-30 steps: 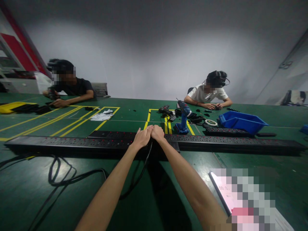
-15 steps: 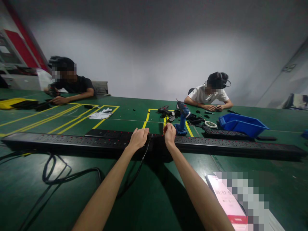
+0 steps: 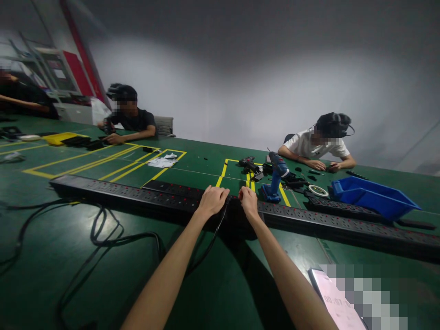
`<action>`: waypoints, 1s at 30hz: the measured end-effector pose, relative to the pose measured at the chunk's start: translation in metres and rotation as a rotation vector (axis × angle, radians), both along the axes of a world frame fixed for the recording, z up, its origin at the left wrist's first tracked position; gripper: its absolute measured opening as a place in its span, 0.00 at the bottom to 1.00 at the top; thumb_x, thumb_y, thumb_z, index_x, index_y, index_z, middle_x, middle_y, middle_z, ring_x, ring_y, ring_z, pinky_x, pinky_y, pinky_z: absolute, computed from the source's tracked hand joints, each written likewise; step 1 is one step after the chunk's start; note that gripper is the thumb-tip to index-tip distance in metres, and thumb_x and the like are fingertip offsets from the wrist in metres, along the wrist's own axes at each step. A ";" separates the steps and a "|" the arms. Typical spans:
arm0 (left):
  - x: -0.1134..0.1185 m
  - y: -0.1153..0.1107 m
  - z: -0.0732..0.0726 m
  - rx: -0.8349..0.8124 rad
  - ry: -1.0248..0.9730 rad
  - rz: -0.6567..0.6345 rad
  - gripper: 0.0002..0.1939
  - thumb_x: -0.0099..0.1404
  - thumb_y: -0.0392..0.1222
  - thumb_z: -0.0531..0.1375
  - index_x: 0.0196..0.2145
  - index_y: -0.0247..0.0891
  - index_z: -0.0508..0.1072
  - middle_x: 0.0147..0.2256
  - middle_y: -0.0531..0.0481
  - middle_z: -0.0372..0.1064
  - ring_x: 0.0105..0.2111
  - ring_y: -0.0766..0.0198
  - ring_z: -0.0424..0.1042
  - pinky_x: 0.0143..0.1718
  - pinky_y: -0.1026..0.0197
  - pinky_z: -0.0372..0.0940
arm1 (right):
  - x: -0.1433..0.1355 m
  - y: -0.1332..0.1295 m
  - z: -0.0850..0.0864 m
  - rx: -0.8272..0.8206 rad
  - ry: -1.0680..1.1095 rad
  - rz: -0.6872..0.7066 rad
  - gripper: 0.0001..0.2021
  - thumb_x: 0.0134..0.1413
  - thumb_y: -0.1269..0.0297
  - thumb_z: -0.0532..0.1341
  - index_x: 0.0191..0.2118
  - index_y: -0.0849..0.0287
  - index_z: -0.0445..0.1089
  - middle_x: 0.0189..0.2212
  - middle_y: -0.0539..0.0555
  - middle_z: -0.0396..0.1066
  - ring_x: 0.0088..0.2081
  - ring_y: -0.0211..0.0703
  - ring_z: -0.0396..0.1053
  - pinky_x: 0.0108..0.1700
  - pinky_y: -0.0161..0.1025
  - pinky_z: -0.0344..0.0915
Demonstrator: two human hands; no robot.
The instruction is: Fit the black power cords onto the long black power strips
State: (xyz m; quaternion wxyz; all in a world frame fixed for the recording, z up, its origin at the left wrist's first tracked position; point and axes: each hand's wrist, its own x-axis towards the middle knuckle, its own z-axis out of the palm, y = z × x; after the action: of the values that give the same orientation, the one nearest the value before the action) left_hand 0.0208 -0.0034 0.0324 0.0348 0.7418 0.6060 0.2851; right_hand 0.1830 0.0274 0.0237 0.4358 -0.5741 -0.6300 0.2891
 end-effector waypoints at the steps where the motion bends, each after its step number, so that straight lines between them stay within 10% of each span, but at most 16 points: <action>1: -0.001 -0.001 0.000 0.007 0.005 -0.007 0.26 0.74 0.53 0.41 0.36 0.41 0.75 0.42 0.45 0.77 0.48 0.57 0.72 0.63 0.48 0.50 | -0.001 0.000 0.000 0.018 0.008 0.004 0.21 0.60 0.51 0.44 0.27 0.56 0.66 0.24 0.52 0.71 0.29 0.44 0.68 0.30 0.35 0.60; 13: -0.006 -0.005 0.008 -0.003 0.114 0.021 0.25 0.74 0.51 0.40 0.37 0.41 0.74 0.39 0.42 0.76 0.43 0.56 0.74 0.47 0.54 0.64 | -0.002 0.000 0.001 0.061 -0.111 0.088 0.19 0.57 0.49 0.51 0.23 0.56 0.65 0.22 0.53 0.70 0.25 0.42 0.66 0.27 0.36 0.57; 20: -0.009 -0.006 0.009 -0.026 0.126 -0.029 0.24 0.74 0.50 0.40 0.39 0.44 0.73 0.39 0.43 0.76 0.43 0.56 0.74 0.45 0.55 0.65 | -0.021 -0.020 0.005 -0.267 0.034 0.263 0.17 0.57 0.51 0.56 0.48 0.54 0.60 0.21 0.47 0.69 0.14 0.39 0.63 0.15 0.33 0.55; 30: -0.002 -0.013 0.007 -0.110 0.129 0.029 0.23 0.74 0.50 0.40 0.42 0.43 0.73 0.42 0.44 0.76 0.46 0.54 0.74 0.44 0.57 0.64 | -0.025 -0.020 -0.010 -0.236 0.145 0.146 0.23 0.55 0.62 0.61 0.55 0.60 0.56 0.18 0.43 0.66 0.14 0.34 0.62 0.15 0.28 0.54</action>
State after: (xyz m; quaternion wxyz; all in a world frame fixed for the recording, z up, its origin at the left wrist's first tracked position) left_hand 0.0190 -0.0166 0.0395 0.0323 0.7468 0.6324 0.2033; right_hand 0.1583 0.0074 0.0139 0.3874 -0.5515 -0.5988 0.4326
